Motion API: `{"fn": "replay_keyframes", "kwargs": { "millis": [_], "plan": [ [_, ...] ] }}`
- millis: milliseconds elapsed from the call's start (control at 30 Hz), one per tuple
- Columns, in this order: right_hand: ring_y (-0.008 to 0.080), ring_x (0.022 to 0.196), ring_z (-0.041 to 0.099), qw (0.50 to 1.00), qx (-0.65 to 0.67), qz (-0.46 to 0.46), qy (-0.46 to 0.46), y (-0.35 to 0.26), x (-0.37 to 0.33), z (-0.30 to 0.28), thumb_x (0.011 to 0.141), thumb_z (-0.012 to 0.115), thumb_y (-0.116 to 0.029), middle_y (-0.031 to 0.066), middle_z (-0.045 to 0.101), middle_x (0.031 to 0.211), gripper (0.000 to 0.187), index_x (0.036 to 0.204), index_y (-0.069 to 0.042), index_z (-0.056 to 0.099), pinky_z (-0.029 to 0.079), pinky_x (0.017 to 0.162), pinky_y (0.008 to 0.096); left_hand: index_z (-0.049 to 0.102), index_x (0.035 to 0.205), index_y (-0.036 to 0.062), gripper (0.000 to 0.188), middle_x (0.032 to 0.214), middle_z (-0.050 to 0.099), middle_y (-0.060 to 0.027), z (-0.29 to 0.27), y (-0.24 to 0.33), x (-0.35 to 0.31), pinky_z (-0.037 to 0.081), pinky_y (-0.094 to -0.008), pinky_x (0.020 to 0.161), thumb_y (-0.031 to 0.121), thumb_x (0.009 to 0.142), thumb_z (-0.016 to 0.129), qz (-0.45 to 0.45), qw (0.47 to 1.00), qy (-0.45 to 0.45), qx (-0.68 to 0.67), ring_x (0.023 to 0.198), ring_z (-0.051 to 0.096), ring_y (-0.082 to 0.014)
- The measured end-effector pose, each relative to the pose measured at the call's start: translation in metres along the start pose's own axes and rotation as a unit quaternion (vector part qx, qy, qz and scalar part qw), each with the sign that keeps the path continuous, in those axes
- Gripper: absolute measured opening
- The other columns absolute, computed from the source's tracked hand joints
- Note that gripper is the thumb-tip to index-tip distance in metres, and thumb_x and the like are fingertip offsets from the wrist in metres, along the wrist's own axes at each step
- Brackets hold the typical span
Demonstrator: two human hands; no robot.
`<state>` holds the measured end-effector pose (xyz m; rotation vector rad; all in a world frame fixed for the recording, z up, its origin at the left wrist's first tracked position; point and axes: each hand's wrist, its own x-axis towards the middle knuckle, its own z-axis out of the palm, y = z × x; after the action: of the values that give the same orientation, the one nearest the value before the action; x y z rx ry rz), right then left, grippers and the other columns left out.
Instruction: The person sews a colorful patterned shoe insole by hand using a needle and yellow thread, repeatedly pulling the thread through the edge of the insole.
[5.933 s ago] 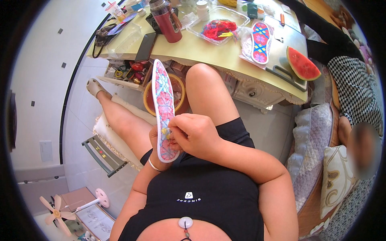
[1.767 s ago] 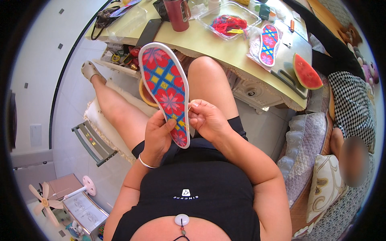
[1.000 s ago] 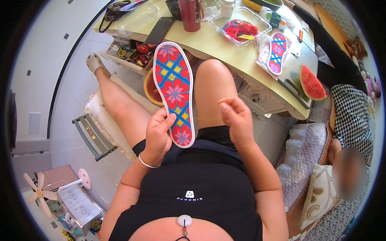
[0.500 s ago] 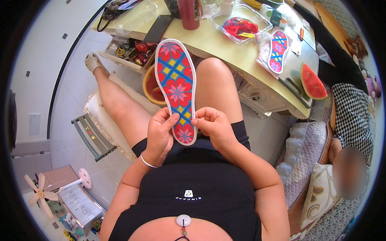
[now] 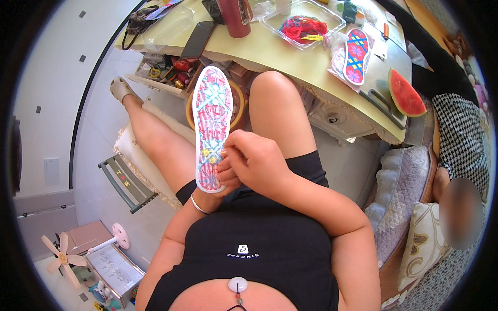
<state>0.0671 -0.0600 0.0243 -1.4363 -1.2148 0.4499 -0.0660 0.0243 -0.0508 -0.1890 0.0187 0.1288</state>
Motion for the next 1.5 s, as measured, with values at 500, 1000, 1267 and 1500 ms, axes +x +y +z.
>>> {"fn": "replay_keyframes", "kwargs": {
  "millis": [500,1000,1267,1500],
  "plan": [
    [0.0284,0.061,0.064,0.990,-0.108,-0.088,0.012,-0.001,-0.002,0.005,0.079,0.067,-0.004,0.0097,0.061,0.069,0.011,0.083,-0.006,0.057,0.050,0.054,0.0364,0.048,0.097,0.0085,0.023,0.065,0.038,-0.0002,0.026,-0.011,-0.010,0.028,-0.0211,0.042,0.028,0.102,0.039,0.046,0.985,0.150,0.070,0.047,0.034,-0.0093],
    [0.0027,0.055,0.043,0.902,0.318,0.290,0.028,0.034,0.011,-0.006,0.085,0.070,-0.005,-0.0040,0.055,0.067,0.025,0.107,0.002,0.061,0.036,0.054,0.0192,0.049,0.095,0.0030,0.054,0.064,0.039,-0.0002,0.009,0.006,0.008,0.029,-0.0247,0.046,0.057,0.092,0.051,0.030,0.990,-0.056,0.129,0.050,0.036,-0.0111],
    [0.0047,0.057,0.052,0.793,0.434,0.410,-0.121,0.049,0.024,-0.018,0.081,0.078,-0.012,-0.0019,0.064,0.069,0.017,0.093,-0.003,0.069,0.036,0.053,0.0200,0.053,0.111,-0.0026,0.078,0.077,0.056,-0.0104,0.019,0.001,0.022,0.046,-0.0313,0.055,0.071,0.093,0.035,0.041,0.965,0.025,0.258,0.059,0.054,-0.0214],
    [0.0046,0.062,0.052,0.886,0.297,0.337,-0.113,0.048,0.044,-0.035,0.083,0.075,-0.007,0.0013,0.066,0.079,0.017,0.095,0.002,0.067,0.039,0.054,0.0214,0.062,0.115,-0.0033,0.041,0.108,0.067,-0.0127,0.046,0.028,0.009,0.050,-0.0311,0.083,0.033,0.100,0.051,0.129,0.805,0.169,0.554,0.093,0.064,-0.0175]
  ]
}}
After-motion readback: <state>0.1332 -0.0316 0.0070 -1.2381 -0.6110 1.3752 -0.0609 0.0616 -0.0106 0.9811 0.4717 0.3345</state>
